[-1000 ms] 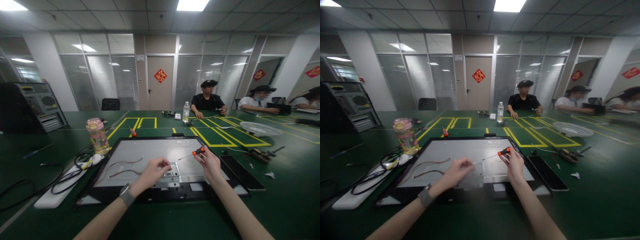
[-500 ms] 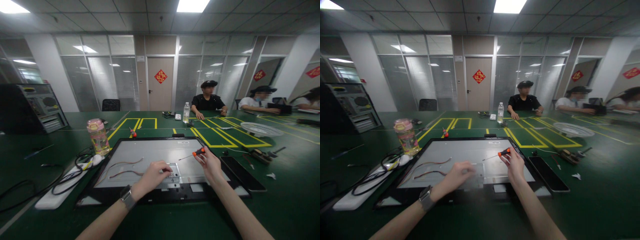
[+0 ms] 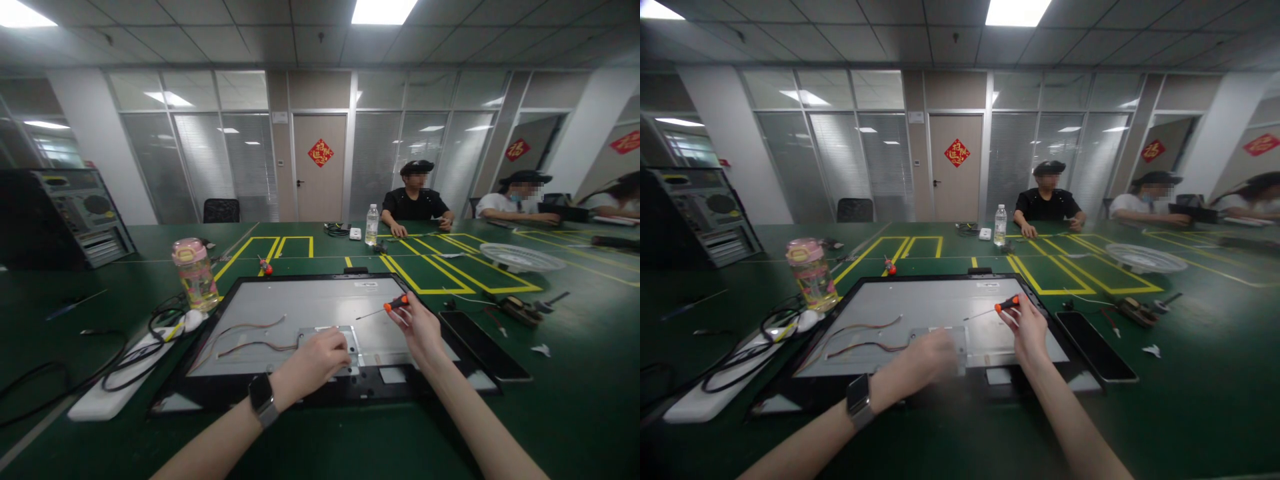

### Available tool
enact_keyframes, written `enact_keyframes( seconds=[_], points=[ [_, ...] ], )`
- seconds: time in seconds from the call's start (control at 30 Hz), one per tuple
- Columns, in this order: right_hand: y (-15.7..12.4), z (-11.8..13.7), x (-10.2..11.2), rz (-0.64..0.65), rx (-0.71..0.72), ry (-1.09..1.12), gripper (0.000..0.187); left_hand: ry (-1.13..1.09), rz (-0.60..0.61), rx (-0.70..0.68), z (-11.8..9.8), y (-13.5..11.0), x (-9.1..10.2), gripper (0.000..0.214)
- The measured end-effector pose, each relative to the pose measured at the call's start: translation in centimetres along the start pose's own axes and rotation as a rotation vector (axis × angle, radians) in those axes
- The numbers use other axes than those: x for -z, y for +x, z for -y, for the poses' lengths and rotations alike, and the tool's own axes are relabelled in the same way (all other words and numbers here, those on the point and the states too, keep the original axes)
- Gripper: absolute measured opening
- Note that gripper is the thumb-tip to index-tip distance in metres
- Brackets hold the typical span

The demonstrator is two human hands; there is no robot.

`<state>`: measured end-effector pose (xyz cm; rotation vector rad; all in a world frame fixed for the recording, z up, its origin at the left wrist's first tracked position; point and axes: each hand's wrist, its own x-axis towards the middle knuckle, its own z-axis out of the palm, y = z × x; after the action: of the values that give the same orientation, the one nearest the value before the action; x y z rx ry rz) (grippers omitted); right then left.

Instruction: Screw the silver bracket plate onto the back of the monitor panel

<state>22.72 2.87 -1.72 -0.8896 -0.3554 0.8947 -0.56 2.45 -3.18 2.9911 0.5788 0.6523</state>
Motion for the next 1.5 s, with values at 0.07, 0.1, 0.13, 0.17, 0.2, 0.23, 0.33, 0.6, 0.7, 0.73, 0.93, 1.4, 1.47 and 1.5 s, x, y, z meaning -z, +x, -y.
enact_keyframes(
  seconds=[0.07,0.1,0.13,0.17,0.2,0.23,0.33,0.6,0.7,0.73,0.93,1.4,1.47,1.5],
  points=[
    [0.0,-0.1,0.0,0.011,0.008,-0.007,0.022,0.001,-0.015,0.021,0.3,0.0,-0.5,0.017],
    [0.1,-0.1,0.0,0.015,0.011,-0.010,0.023,-0.007,-0.020,0.036,0.5,0.1,-0.7,0.016],
    [0.1,-0.1,0.1,0.018,0.013,-0.013,0.024,-0.015,-0.024,0.051,0.6,0.1,-0.8,0.015],
    [0.1,-0.2,0.0,0.018,0.014,-0.015,0.024,-0.022,-0.025,0.064,0.7,0.1,-0.9,0.014],
    [0.1,-0.2,0.0,0.017,0.013,-0.017,0.025,-0.026,-0.025,0.072,0.7,0.1,-1.0,0.013],
    [0.1,-0.2,0.0,0.016,0.010,-0.017,0.025,-0.025,-0.025,0.077,0.7,0.1,-1.1,0.012],
    [0.0,-0.1,-0.1,0.010,-0.009,-0.005,0.025,-0.009,-0.020,0.073,0.6,0.2,-1.2,0.012],
    [0.0,-0.2,0.1,0.023,-0.007,0.004,0.025,0.024,0.046,0.028,0.3,0.1,-0.5,0.013],
    [0.0,-0.2,0.0,0.022,-0.006,-0.006,0.025,0.025,0.049,0.036,0.1,0.1,0.0,0.014],
    [0.0,-0.2,0.0,0.017,-0.004,-0.008,0.025,0.023,0.051,0.039,0.0,0.1,0.0,0.014],
    [-0.5,0.2,-0.3,-0.008,0.019,-0.019,0.025,0.001,0.053,0.042,0.2,0.4,0.3,0.012],
    [0.1,-0.9,0.1,0.068,-0.135,-0.006,0.015,0.065,0.028,0.106,-0.2,0.7,0.6,0.014],
    [0.4,-1.3,0.3,0.084,-0.166,-0.025,0.016,0.067,0.032,0.123,-0.2,0.7,0.6,0.012],
    [0.5,-1.4,0.3,0.090,-0.175,-0.033,0.018,0.055,0.030,0.134,-0.2,0.6,0.6,0.012]
  ],
)
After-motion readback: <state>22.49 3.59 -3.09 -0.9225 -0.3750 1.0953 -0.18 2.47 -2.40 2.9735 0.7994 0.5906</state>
